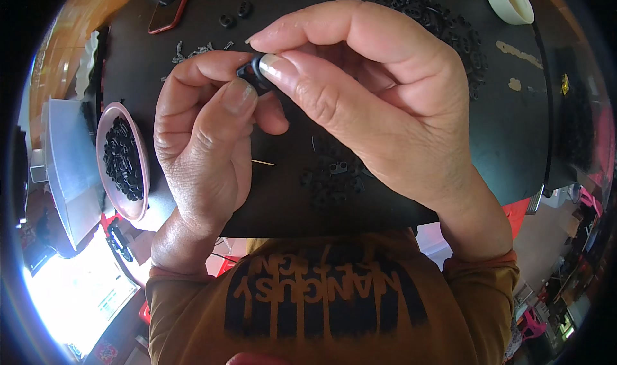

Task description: The person sits at a table and assembles small black plastic components with metal springs. They pick up a plastic piece and a spring, insert the spring into the plastic housing, and place the finished unit on the table. This process is repeated continuously with components from piles on the table.

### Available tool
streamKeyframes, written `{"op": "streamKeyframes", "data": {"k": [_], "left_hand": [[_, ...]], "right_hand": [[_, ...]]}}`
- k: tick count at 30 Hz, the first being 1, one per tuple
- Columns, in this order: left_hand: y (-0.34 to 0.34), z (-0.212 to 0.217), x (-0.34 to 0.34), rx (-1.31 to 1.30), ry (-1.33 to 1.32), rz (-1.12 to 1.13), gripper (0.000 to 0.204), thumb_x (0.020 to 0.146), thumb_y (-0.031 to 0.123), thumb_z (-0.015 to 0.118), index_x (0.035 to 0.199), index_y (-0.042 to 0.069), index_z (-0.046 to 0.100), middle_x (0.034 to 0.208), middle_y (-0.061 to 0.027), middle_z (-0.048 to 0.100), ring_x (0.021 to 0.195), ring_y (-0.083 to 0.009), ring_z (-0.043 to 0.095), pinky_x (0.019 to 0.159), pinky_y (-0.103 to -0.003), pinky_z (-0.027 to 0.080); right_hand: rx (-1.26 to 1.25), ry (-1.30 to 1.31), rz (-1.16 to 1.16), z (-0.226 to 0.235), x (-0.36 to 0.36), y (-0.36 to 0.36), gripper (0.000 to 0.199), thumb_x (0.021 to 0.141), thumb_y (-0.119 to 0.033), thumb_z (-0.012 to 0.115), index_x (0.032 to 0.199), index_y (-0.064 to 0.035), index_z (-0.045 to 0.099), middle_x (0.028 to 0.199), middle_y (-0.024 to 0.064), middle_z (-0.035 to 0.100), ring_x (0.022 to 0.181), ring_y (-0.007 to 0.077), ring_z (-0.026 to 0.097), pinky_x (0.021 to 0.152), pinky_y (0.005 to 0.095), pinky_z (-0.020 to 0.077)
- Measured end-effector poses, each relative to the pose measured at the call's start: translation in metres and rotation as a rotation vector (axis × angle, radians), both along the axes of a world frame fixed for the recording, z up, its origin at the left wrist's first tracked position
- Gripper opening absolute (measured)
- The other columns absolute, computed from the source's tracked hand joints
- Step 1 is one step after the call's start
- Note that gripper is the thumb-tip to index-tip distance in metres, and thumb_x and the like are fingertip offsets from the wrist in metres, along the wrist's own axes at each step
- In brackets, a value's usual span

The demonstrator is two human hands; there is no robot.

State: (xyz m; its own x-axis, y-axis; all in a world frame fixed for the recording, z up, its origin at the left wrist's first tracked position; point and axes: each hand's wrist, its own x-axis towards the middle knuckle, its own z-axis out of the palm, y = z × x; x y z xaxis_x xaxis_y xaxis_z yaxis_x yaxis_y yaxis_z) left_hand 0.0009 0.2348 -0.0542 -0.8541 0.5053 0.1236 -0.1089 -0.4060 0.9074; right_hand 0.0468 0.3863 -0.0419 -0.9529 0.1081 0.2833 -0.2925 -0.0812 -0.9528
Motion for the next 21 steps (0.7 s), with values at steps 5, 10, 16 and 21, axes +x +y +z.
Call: {"op": "streamKeyframes", "data": {"k": [5, 10, 16, 21], "left_hand": [[-0.002, -0.0005, -0.0018, -0.008, -0.015, -0.043, 0.02, 0.085, 0.006, 0.053, 0.103, -0.001, 0.051, 0.085, -0.01, 0.059, 0.066, -0.0162, 0.058, 0.061, -0.027, 0.05], [-0.001, 0.0003, -0.0013, 0.018, -0.037, -0.051, 0.028, 0.085, 0.006, 0.053, 0.112, -0.001, 0.049, 0.098, -0.0122, 0.058, 0.07, -0.0162, 0.059, 0.061, -0.028, 0.051], [-0.0035, 0.0023, 0.001, 0.076, -0.059, -0.104, 0.036, 0.085, 0.004, 0.052, 0.121, -0.001, 0.044, 0.118, -0.0141, 0.051, 0.098, -0.017, 0.054, 0.079, -0.028, 0.048], [-0.0056, 0.0021, 0.0008, 0.096, -0.079, -0.129, 0.038, 0.085, 0.004, 0.053, 0.121, -0.002, 0.044, 0.119, -0.0144, 0.051, 0.108, -0.0182, 0.05, 0.086, -0.028, 0.045]], "right_hand": [[0.163, 0.035, -0.024, -0.0003, -0.0024, 0.0045, 0.02, 0.085, -0.01, 0.054, 0.1, 0.0017, 0.06, 0.098, 0.0081, 0.057, 0.082, 0.0096, 0.054, 0.066, 0.0213, 0.0496], [0.328, 0.055, 0.005, 0.0047, -0.0013, 0.0065, 0.025, 0.085, -0.01, 0.053, 0.105, 0.0031, 0.058, 0.097, 0.0081, 0.056, 0.078, 0.0078, 0.051, 0.065, 0.0184, 0.0416], [0.445, 0.129, 0.003, 0.0049, -0.0015, 0.0074, 0.032, 0.081, -0.008, 0.055, 0.109, 0.0061, 0.055, 0.097, 0.01, 0.055, 0.078, 0.0095, 0.049, 0.067, 0.02, 0.0371], [0.459, 0.209, 0.009, 0.0004, -0.0053, 0.008, 0.036, 0.079, -0.009, 0.057, 0.111, 0.007, 0.054, 0.098, 0.0109, 0.054, 0.081, 0.012, 0.05, 0.07, 0.0214, 0.0383]]}}
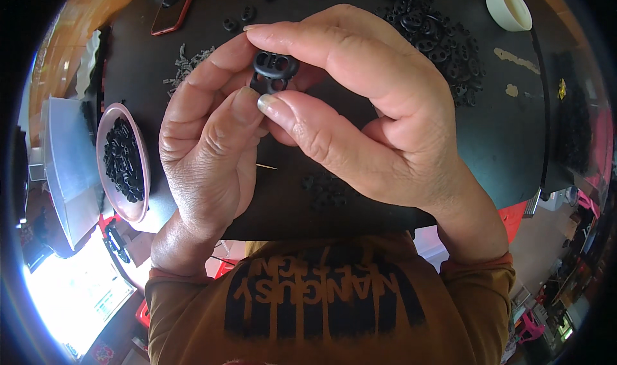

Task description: The person sits at a table and assembles small black plastic components with metal springs. They pick up a plastic piece and a spring, insert the spring into the plastic housing, and place the finished unit on the table. This process is repeated continuously with components from piles on the table.

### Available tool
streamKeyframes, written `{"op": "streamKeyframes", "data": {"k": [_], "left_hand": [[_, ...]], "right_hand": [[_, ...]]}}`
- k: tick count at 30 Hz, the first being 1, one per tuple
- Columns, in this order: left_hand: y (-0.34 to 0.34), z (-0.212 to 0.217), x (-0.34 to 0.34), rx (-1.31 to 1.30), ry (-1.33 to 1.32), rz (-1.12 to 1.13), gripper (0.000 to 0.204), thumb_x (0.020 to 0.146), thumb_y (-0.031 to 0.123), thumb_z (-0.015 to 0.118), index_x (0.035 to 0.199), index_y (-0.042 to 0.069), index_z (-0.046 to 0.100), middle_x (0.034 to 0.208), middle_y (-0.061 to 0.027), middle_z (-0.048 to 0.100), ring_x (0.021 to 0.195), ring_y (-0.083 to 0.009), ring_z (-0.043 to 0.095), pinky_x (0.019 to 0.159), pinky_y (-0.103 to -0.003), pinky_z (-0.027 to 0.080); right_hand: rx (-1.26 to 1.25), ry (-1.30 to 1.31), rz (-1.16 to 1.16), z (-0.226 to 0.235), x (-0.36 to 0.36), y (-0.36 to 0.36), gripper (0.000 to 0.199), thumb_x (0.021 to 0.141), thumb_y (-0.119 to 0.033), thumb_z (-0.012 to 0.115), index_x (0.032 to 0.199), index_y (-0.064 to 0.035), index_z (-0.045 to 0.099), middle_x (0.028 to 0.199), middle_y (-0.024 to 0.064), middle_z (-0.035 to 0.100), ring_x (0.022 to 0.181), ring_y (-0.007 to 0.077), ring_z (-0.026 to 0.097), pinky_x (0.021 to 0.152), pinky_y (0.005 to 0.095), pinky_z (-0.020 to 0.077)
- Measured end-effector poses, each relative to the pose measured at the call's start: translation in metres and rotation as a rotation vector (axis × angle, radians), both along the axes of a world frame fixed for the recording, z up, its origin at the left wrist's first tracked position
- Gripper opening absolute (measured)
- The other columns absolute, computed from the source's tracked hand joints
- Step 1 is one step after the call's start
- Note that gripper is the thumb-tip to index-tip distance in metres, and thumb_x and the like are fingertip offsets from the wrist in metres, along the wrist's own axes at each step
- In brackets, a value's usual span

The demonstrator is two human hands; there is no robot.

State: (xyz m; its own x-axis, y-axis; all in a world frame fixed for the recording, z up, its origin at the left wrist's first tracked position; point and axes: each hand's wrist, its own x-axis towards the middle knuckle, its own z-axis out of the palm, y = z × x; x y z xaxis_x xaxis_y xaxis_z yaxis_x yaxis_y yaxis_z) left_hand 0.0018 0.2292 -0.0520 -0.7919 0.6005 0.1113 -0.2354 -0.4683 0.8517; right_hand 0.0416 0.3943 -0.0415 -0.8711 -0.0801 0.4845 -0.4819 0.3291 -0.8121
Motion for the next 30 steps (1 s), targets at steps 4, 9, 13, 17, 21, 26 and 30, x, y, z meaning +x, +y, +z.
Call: {"op": "streamKeyframes", "data": {"k": [4, 9, 13, 17, 21, 26, 30], "left_hand": [[0.002, -0.001, 0.001, 0.011, 0.019, 0.021, 0.037, 0.085, 0.005, 0.055, 0.12, -0.003, 0.045, 0.118, -0.0143, 0.051, 0.106, -0.0193, 0.051, 0.084, -0.028, 0.046], [0.001, -0.002, -0.001, 0.03, 0.027, -0.001, 0.036, 0.084, 0.004, 0.055, 0.118, -0.004, 0.046, 0.116, -0.0145, 0.053, 0.103, -0.0197, 0.053, 0.084, -0.028, 0.046], [0.002, -0.003, -0.002, 0.052, 0.035, -0.004, 0.036, 0.084, 0.003, 0.056, 0.117, -0.004, 0.047, 0.114, -0.0145, 0.054, 0.101, -0.0186, 0.054, 0.084, -0.028, 0.046], [0.001, -0.006, -0.002, 0.095, 0.048, -0.011, 0.034, 0.083, 0.001, 0.056, 0.115, -0.004, 0.048, 0.112, -0.0139, 0.055, 0.099, -0.0174, 0.055, 0.085, -0.028, 0.045], [0.004, -0.009, 0.0, 0.112, 0.064, 0.027, 0.031, 0.083, 0.0, 0.056, 0.113, -0.004, 0.05, 0.108, -0.0124, 0.057, 0.095, -0.0155, 0.055, 0.084, -0.028, 0.045], [0.002, -0.011, -0.002, 0.106, 0.106, 0.007, 0.028, 0.083, 0.001, 0.056, 0.11, -0.003, 0.051, 0.103, -0.0105, 0.058, 0.088, -0.0117, 0.056, 0.081, -0.025, 0.045], [0.004, -0.011, 0.004, 0.057, 0.168, 0.088, 0.027, 0.083, 0.003, 0.057, 0.109, -0.003, 0.052, 0.099, -0.0089, 0.059, 0.085, -0.0099, 0.055, 0.079, -0.024, 0.045]], "right_hand": [[0.011, 0.029, 0.004, 0.0, -0.001, -0.001, 0.036, 0.08, -0.01, 0.056, 0.112, 0.0071, 0.053, 0.098, 0.0107, 0.054, 0.081, 0.0118, 0.05, 0.07, 0.021, 0.0384], [0.023, -0.013, -0.022, 0.002, 0.001, -0.002, 0.036, 0.082, -0.012, 0.055, 0.112, 0.007, 0.053, 0.096, 0.0096, 0.053, 0.079, 0.0107, 0.049, 0.068, 0.0206, 0.0381], [0.1, 0.028, -0.022, 0.001, 0.0, 0.0, 0.037, 0.083, -0.013, 0.054, 0.113, 0.007, 0.052, 0.095, 0.0092, 0.053, 0.078, 0.0101, 0.049, 0.067, 0.0202, 0.0378], [0.118, 0.027, -0.037, 0.002, 0.001, -0.002, 0.037, 0.084, -0.016, 0.053, 0.112, 0.0076, 0.052, 0.097, 0.0107, 0.054, 0.08, 0.0119, 0.05, 0.069, 0.0216, 0.0385], [0.141, 0.048, -0.059, -0.001, 0.0, -0.004, 0.037, 0.086, -0.019, 0.05, 0.111, 0.0084, 0.052, 0.101, 0.0139, 0.055, 0.085, 0.0158, 0.051, 0.074, 0.0249, 0.0395], [0.106, 0.011, -0.079, -0.003, 0.004, -0.008, 0.037, 0.088, -0.02, 0.047, 0.111, 0.0087, 0.051, 0.104, 0.0165, 0.055, 0.088, 0.019, 0.052, 0.077, 0.0276, 0.0399], [0.138, 0.054, -0.086, -0.006, 0.006, -0.01, 0.036, 0.09, -0.02, 0.044, 0.11, 0.0087, 0.051, 0.104, 0.0172, 0.055, 0.088, 0.0199, 0.052, 0.077, 0.0285, 0.0403]]}}
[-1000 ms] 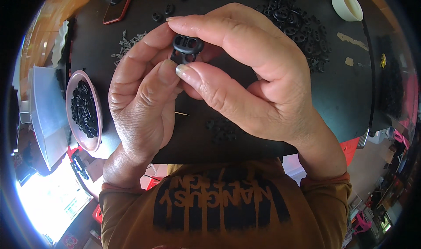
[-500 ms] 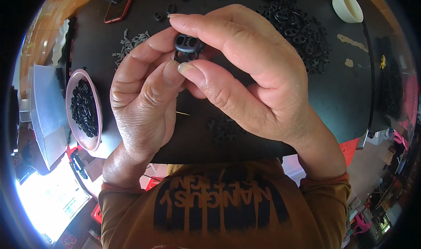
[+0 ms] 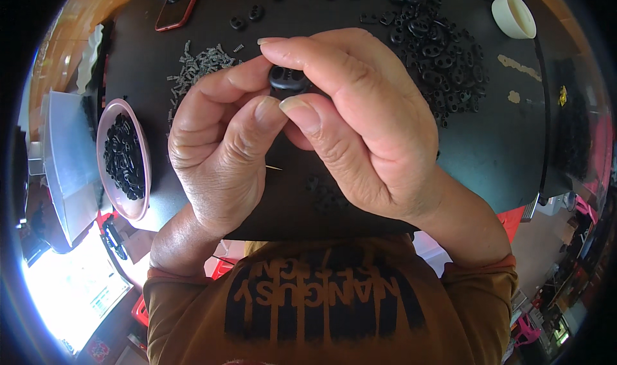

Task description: The person sits at a table and assembles small black plastic components with metal springs. They pick up a plastic piece and a spring, insert the spring into the plastic housing, and place the finished unit on the table. This process is repeated continuously with components from piles on the table.

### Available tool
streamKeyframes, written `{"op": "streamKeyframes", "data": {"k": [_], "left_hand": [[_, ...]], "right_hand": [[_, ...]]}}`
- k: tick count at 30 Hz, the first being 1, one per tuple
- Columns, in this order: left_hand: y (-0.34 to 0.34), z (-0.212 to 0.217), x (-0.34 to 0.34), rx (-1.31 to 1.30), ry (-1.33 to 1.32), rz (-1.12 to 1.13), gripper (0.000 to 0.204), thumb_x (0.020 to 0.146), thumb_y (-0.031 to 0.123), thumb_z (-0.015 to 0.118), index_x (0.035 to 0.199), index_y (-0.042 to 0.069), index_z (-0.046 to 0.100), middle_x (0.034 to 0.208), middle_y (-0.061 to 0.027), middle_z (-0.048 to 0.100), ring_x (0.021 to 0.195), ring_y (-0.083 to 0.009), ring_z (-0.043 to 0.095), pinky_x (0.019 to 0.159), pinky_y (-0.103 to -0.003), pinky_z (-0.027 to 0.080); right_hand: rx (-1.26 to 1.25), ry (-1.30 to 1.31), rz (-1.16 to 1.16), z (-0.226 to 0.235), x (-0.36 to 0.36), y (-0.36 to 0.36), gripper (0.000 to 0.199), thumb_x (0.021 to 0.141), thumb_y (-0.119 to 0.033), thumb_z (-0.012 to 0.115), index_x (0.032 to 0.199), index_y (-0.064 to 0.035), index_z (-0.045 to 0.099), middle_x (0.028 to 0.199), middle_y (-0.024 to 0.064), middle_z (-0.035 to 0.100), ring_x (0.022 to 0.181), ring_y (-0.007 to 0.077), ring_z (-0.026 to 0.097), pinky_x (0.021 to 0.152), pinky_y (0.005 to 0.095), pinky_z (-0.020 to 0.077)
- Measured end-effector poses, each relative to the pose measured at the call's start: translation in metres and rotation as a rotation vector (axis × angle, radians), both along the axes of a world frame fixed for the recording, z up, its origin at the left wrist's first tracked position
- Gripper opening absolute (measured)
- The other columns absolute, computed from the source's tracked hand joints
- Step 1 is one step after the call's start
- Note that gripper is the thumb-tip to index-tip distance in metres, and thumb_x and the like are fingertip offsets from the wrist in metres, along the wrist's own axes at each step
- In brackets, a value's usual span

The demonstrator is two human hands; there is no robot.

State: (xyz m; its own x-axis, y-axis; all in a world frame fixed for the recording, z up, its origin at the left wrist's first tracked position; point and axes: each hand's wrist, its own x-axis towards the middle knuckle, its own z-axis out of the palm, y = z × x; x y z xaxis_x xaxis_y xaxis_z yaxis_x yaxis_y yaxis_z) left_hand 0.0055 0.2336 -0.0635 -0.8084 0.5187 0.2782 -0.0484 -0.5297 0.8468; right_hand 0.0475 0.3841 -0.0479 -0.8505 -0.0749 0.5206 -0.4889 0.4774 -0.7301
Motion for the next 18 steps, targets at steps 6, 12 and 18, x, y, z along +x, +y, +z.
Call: {"op": "streamKeyframes", "data": {"k": [6, 12, 18], "left_hand": [[-0.0005, -0.0006, 0.0047, -0.03, 0.036, 0.026, 0.025, 0.085, 0.004, 0.055, 0.108, -0.003, 0.05, 0.093, -0.0083, 0.059, 0.077, -0.0131, 0.058, 0.071, -0.026, 0.049], [0.0022, 0.0021, 0.0022, -0.039, -0.035, 0.049, 0.027, 0.086, 0.009, 0.055, 0.108, -0.003, 0.048, 0.089, -0.0098, 0.058, 0.071, -0.0161, 0.059, 0.064, -0.028, 0.051], [0.0018, 0.0012, -0.0021, -0.024, -0.126, -0.029, 0.03, 0.085, 0.012, 0.056, 0.109, -0.003, 0.047, 0.091, -0.0099, 0.058, 0.072, -0.0162, 0.059, 0.064, -0.029, 0.051]], "right_hand": [[-0.025, 0.054, 0.009, -0.0068, 0.0032, -0.003, 0.034, 0.092, -0.019, 0.041, 0.109, 0.0084, 0.05, 0.104, 0.0172, 0.055, 0.09, 0.0203, 0.052, 0.078, 0.0288, 0.0409], [-0.035, -0.004, -0.001, -0.0044, -0.0008, -0.0037, 0.034, 0.092, -0.019, 0.041, 0.111, 0.0077, 0.051, 0.104, 0.0169, 0.055, 0.09, 0.019, 0.052, 0.078, 0.0279, 0.0404], [-0.039, -0.027, 0.015, -0.0011, -0.0014, -0.0015, 0.037, 0.092, -0.021, 0.041, 0.113, 0.0076, 0.05, 0.104, 0.0159, 0.054, 0.089, 0.0188, 0.051, 0.078, 0.0276, 0.04]]}}
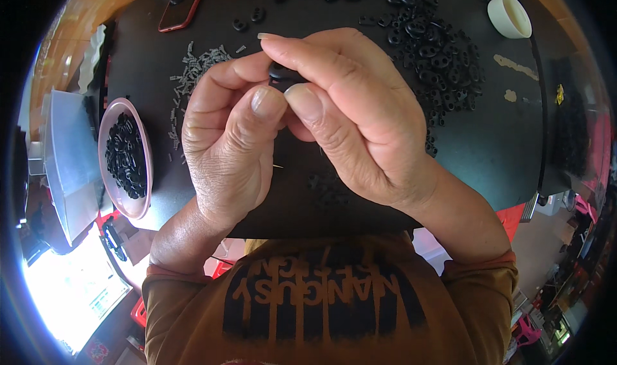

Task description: The person sits at a table and assembles small black plastic components with metal springs. They pick up a plastic piece and a spring, insert the spring into the plastic housing, and place the finished unit on the table. This process is repeated continuously with components from piles on the table.

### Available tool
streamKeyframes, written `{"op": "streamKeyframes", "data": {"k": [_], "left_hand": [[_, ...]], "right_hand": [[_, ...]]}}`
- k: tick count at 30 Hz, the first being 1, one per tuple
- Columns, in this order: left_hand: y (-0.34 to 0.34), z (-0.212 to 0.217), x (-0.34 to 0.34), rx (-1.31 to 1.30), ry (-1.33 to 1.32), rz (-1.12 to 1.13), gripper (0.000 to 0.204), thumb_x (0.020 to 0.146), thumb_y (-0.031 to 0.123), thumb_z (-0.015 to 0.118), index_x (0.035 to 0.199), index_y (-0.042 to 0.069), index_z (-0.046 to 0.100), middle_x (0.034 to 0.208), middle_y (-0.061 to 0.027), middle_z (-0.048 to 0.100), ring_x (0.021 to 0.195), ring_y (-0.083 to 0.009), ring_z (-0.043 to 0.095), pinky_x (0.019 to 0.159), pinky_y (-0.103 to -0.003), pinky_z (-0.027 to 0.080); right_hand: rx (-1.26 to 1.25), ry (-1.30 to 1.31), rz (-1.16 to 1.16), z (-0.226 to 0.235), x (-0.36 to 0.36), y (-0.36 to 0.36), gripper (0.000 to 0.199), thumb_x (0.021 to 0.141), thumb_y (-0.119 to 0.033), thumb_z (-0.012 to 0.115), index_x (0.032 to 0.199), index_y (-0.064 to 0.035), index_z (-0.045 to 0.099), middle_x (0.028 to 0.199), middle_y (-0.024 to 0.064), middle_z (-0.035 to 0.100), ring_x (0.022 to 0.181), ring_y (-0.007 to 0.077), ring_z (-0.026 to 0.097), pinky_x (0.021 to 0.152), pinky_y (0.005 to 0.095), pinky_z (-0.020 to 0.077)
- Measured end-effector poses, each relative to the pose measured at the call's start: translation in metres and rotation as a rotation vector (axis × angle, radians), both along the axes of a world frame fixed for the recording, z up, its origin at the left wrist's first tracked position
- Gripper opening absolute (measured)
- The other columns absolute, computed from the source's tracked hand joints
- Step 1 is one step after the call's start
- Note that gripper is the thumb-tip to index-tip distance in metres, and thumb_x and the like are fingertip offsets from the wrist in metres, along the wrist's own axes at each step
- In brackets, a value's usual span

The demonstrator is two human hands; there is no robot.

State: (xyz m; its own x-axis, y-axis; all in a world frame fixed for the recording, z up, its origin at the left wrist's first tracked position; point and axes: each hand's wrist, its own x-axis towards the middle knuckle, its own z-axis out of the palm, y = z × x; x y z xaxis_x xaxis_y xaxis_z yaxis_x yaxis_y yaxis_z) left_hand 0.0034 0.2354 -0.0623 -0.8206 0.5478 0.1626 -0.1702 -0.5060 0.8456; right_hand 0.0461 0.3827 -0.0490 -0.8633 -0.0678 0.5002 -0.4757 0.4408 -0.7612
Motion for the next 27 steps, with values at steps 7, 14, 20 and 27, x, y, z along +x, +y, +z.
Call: {"op": "streamKeyframes", "data": {"k": [7, 14, 20, 27], "left_hand": [[0.0, 0.002, 0.004, 0.01, 0.026, 0.005, 0.03, 0.085, 0.011, 0.056, 0.11, -0.002, 0.047, 0.099, -0.0119, 0.057, 0.079, -0.0164, 0.058, 0.066, -0.028, 0.051], [0.002, 0.002, 0.003, 0.025, 0.039, 0.046, 0.029, 0.084, 0.012, 0.057, 0.109, -0.002, 0.048, 0.1, -0.0111, 0.056, 0.076, -0.016, 0.058, 0.062, -0.027, 0.051], [0.004, -0.001, 0.001, 0.036, -0.01, 0.021, 0.03, 0.083, 0.012, 0.059, 0.108, -0.001, 0.048, 0.09, -0.0087, 0.056, 0.068, -0.0166, 0.058, 0.058, -0.027, 0.052], [0.005, -0.001, 0.006, 0.046, 0.0, 0.05, 0.028, 0.084, 0.009, 0.058, 0.108, -0.001, 0.048, 0.09, -0.0091, 0.057, 0.067, -0.0152, 0.057, 0.059, -0.026, 0.05]], "right_hand": [[-0.176, -0.082, 0.044, 0.001, 0.003, 0.0, 0.038, 0.09, -0.021, 0.045, 0.117, 0.0072, 0.047, 0.101, 0.0144, 0.054, 0.086, 0.0141, 0.051, 0.074, 0.0245, 0.0406], [-0.346, -0.119, 0.106, -0.003, 0.002, 0.0, 0.036, 0.089, -0.018, 0.049, 0.116, 0.0064, 0.047, 0.102, 0.0118, 0.052, 0.084, 0.0108, 0.05, 0.073, 0.0216, 0.0402], [-0.393, -0.135, 0.057, -0.005, 0.002, -0.004, 0.034, 0.09, -0.019, 0.047, 0.113, 0.0057, 0.051, 0.103, 0.0109, 0.052, 0.086, 0.011, 0.049, 0.076, 0.0221, 0.0388], [-0.295, -0.058, -0.002, -0.009, 0.005, -0.008, 0.034, 0.091, -0.02, 0.043, 0.112, 0.0062, 0.051, 0.105, 0.0137, 0.052, 0.09, 0.013, 0.049, 0.078, 0.0234, 0.0383]]}}
